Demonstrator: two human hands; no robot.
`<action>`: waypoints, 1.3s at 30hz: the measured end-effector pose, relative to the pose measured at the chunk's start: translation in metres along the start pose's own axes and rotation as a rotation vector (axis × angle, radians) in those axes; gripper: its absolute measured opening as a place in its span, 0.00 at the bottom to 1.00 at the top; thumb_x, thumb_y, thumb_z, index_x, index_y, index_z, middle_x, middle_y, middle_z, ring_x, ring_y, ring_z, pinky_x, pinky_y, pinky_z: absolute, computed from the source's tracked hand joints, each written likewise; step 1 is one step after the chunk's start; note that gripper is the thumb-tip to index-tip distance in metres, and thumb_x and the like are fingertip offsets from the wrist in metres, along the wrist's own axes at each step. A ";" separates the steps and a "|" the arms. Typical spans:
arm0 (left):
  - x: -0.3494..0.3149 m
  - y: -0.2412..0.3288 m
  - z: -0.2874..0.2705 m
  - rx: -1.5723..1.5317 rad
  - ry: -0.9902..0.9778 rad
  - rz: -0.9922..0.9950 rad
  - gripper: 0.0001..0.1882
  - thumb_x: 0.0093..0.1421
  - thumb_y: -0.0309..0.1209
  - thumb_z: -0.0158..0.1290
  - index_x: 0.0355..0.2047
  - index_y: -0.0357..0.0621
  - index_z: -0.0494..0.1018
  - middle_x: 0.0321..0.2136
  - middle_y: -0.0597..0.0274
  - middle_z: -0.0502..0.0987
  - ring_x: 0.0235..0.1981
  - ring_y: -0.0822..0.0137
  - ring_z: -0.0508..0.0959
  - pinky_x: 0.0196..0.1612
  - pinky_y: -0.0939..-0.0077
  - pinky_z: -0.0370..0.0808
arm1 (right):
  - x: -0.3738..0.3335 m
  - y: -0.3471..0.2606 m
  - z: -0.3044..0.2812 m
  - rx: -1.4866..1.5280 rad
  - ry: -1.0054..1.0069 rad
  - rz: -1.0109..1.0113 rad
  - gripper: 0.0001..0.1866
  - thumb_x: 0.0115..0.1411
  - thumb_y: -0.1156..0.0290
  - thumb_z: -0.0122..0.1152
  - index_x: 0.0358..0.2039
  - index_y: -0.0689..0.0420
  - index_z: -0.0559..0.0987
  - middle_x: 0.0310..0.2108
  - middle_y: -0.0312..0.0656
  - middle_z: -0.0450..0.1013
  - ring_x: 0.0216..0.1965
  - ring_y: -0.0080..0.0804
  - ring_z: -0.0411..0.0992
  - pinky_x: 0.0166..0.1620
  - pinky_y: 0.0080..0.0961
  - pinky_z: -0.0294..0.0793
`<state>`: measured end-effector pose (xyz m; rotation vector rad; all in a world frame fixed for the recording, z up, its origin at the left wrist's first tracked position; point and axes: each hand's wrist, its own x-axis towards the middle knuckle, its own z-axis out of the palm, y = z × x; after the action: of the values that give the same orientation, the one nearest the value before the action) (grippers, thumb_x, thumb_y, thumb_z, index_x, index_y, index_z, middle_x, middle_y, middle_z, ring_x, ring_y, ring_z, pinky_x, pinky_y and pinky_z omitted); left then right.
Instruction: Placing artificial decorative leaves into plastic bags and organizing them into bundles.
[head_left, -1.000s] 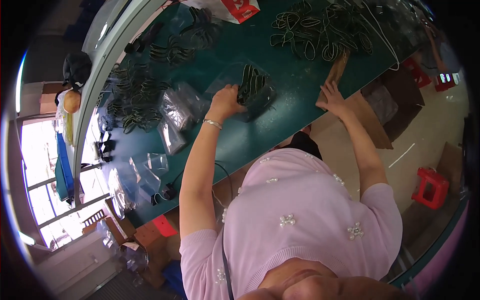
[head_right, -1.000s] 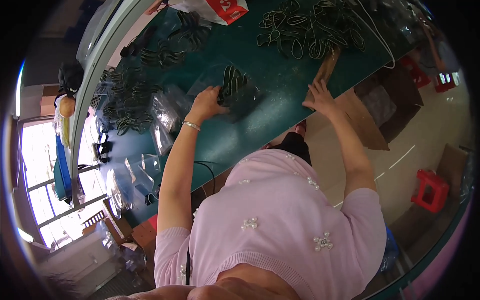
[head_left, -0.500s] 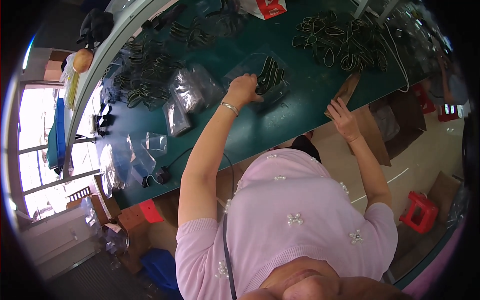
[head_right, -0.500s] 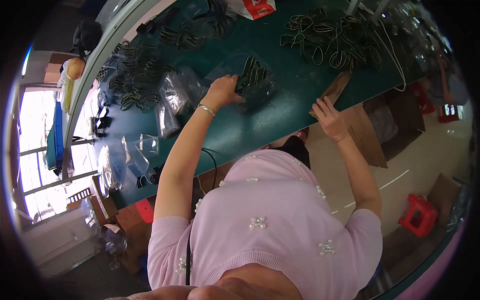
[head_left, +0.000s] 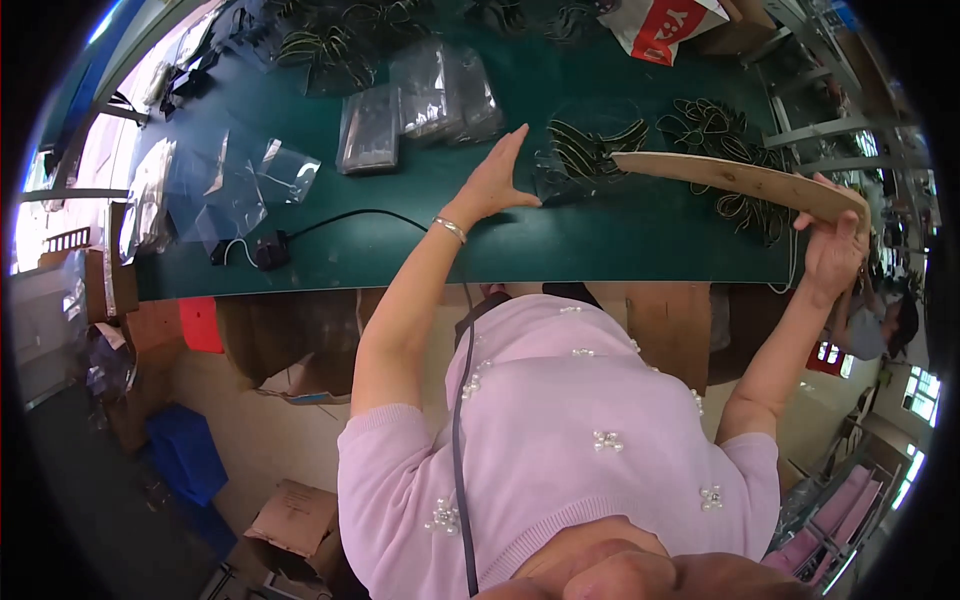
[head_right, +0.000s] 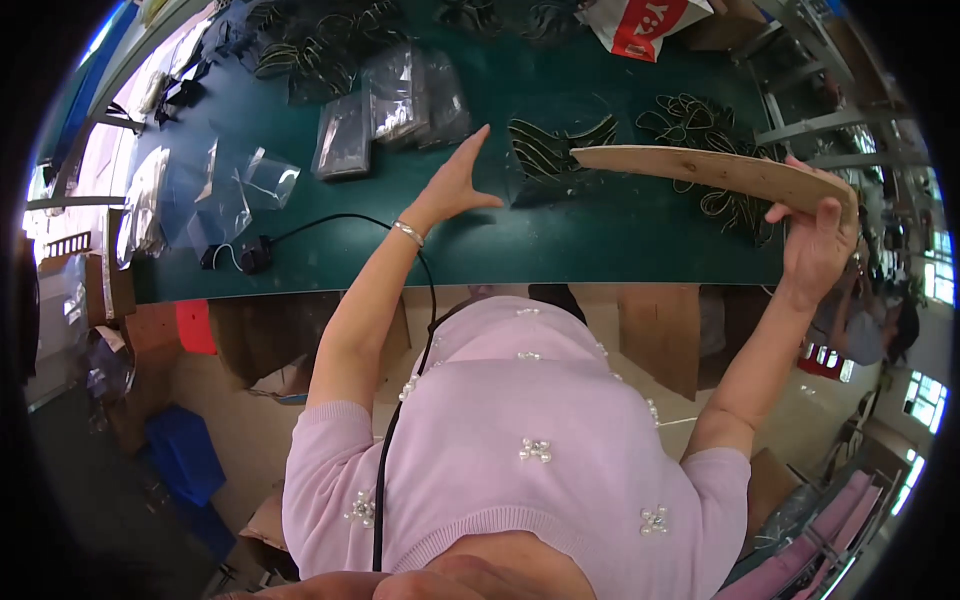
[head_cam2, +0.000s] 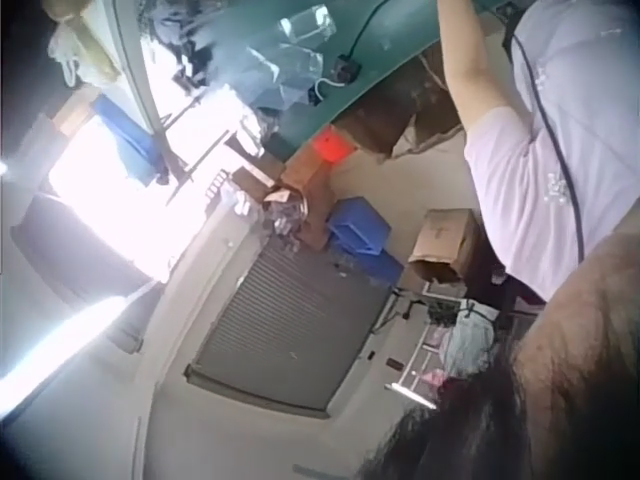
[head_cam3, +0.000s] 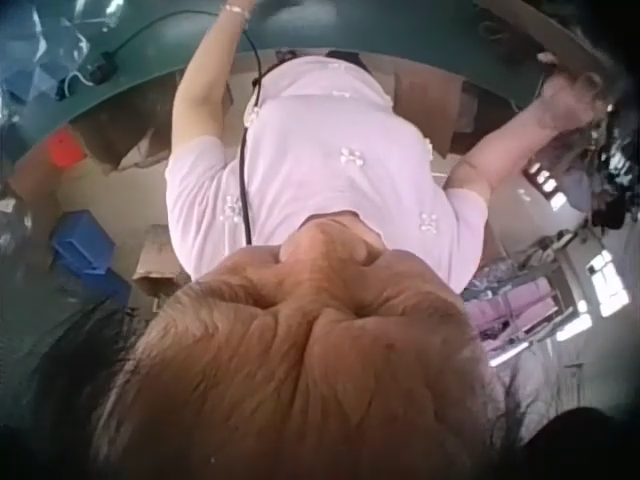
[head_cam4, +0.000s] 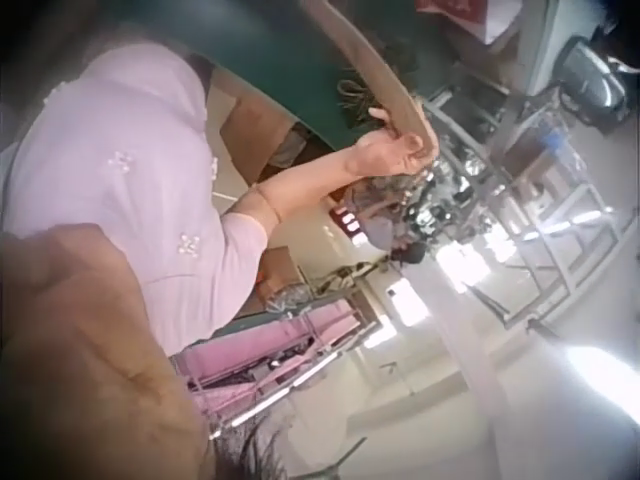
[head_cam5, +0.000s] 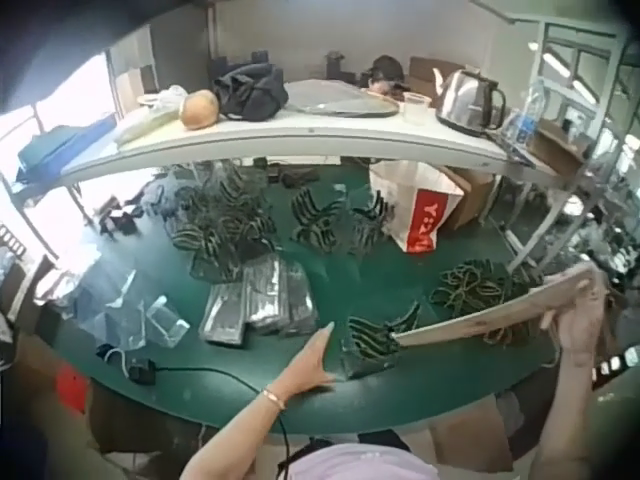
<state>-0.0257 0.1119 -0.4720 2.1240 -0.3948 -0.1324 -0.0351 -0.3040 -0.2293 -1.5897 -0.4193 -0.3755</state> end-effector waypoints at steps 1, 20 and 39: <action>0.000 -0.014 0.013 -0.017 0.025 -0.013 0.65 0.36 0.34 0.73 0.69 0.46 0.42 0.66 0.47 0.53 0.68 0.49 0.53 0.67 0.62 0.56 | 0.017 0.011 0.012 0.007 -0.069 0.051 0.23 0.64 0.55 0.56 0.45 0.66 0.73 0.44 0.60 0.74 0.38 0.48 0.77 0.28 0.26 0.76; 0.009 -0.034 0.077 -0.211 0.139 -0.007 0.62 0.35 0.34 0.71 0.68 0.51 0.45 0.64 0.49 0.55 0.61 0.45 0.63 0.62 0.61 0.64 | 0.103 0.045 0.041 -0.011 -0.399 0.103 0.22 0.63 0.53 0.56 0.43 0.62 0.73 0.42 0.56 0.76 0.41 0.54 0.77 0.27 0.25 0.76; 0.014 -0.025 0.080 -0.223 0.078 0.045 0.59 0.37 0.34 0.69 0.67 0.48 0.47 0.64 0.51 0.55 0.63 0.48 0.61 0.63 0.64 0.63 | 0.043 0.142 0.134 0.160 -0.609 0.269 0.12 0.66 0.70 0.53 0.44 0.65 0.73 0.42 0.56 0.76 0.45 0.52 0.76 0.36 0.33 0.84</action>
<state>-0.0260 0.0563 -0.5365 1.8928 -0.3637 -0.0637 0.0693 -0.1748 -0.3404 -1.5574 -0.6673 0.3544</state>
